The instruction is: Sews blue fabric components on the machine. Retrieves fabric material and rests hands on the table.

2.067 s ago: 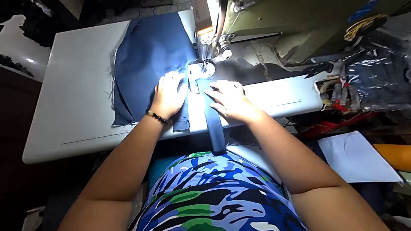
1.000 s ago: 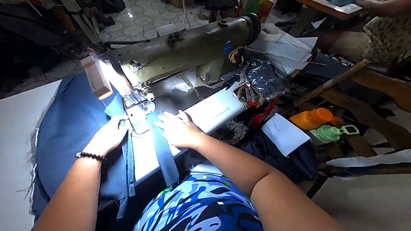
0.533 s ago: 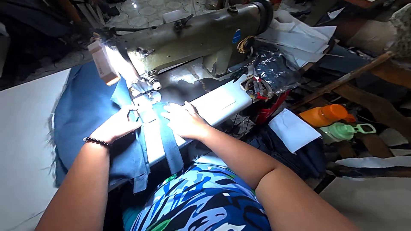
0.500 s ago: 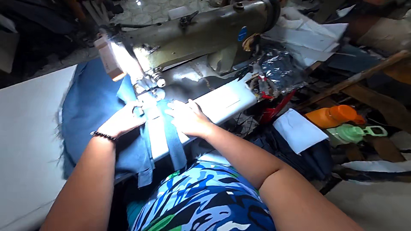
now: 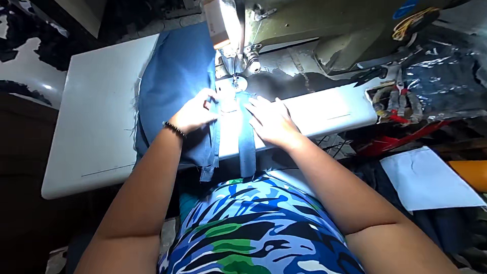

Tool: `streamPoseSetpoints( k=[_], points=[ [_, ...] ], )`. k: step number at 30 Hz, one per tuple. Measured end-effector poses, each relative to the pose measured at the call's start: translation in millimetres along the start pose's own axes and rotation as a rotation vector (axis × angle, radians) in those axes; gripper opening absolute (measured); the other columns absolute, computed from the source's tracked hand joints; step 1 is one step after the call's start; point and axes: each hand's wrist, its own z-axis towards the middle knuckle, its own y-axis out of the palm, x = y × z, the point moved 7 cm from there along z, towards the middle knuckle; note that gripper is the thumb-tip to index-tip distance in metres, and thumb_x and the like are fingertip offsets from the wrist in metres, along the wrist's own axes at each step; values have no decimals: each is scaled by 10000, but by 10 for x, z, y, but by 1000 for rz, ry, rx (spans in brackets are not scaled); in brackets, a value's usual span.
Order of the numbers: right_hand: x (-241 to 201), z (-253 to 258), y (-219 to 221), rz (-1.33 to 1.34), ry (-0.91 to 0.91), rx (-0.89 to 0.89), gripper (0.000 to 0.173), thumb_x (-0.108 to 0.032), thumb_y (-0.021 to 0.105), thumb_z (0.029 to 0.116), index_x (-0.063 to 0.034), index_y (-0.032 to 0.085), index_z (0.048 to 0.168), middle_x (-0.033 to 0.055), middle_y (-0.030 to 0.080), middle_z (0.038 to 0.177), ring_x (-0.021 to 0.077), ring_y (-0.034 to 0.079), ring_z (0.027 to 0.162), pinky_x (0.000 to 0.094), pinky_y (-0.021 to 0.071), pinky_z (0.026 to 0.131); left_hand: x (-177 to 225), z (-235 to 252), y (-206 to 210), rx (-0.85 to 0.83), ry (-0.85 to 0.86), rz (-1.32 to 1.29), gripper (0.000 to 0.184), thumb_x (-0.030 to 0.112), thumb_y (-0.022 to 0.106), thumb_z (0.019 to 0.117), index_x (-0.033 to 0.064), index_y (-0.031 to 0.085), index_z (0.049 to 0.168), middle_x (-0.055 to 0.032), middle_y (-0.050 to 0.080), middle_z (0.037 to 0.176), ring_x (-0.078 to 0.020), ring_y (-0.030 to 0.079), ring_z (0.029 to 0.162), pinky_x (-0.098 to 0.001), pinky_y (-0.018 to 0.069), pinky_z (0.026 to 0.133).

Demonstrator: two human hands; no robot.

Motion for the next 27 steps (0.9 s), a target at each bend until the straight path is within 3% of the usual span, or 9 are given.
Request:
streamPoseSetpoints(
  k=[2,5,6,8,13,17,21,25,27],
  points=[
    [-25,37,15,-12,0,-34,508,-352,385,1079,-240,454,1570,17,406,1639,264,302,1549,711,110,1210,-21,-194,46,-36,-17,-1,495,22,745,893,162,627,1353,-101,600,1279,-170,629,885,-358,545,777],
    [-94,93,25,-19,-82,-13,513,-324,374,1073,-185,468,1558,60,433,1619,307,322,1538,767,145,1162,-111,-304,167,-50,-46,-64,729,9,752,870,144,478,1532,-154,438,1475,-185,631,1043,-326,572,809],
    [-117,111,19,-15,-111,2,517,-321,372,1071,-162,476,1552,72,446,1611,315,337,1531,769,157,1157,-138,-306,187,-42,-39,-104,813,2,759,849,141,416,1573,-168,419,1490,-202,617,1115,-330,572,840],
    [-119,142,29,1,-124,6,528,-336,357,1071,-164,465,1558,67,439,1616,307,338,1532,753,149,1172,-166,-307,187,-31,-42,-175,882,-11,771,832,134,359,1598,-182,400,1496,-212,603,1129,-329,564,847],
    [-143,165,18,20,-126,-7,520,-322,376,1069,-165,467,1557,82,450,1606,326,346,1525,770,151,1156,-132,-314,131,-30,-61,-297,899,-9,774,835,154,341,1607,-125,431,1460,-112,610,900,-244,540,731],
    [-238,211,35,66,-147,-9,520,-312,396,1065,-167,464,1560,59,444,1612,313,324,1537,773,109,1165,123,-193,220,-19,9,-282,897,19,798,813,122,365,1593,-160,426,1489,-151,643,1071,-265,579,832],
    [-225,220,71,75,-180,47,516,-341,392,1062,-146,519,1523,49,464,1600,303,356,1522,758,123,1173,248,-64,380,-22,38,-27,876,88,833,797,40,407,1561,-210,475,1438,-247,581,1167,-353,529,922],
    [-214,201,68,95,-187,57,480,-271,397,1061,-149,548,1500,49,484,1585,307,372,1513,756,135,1169,261,-36,386,-53,6,49,878,124,838,804,65,407,1567,-198,476,1459,-258,556,1234,-377,507,971],
    [-203,216,68,99,-180,74,479,-287,396,1057,-154,563,1486,41,501,1572,298,381,1509,750,139,1171,281,-38,370,-54,-11,33,883,120,836,800,71,406,1569,-189,478,1444,-245,574,1204,-377,521,960]
  ],
)
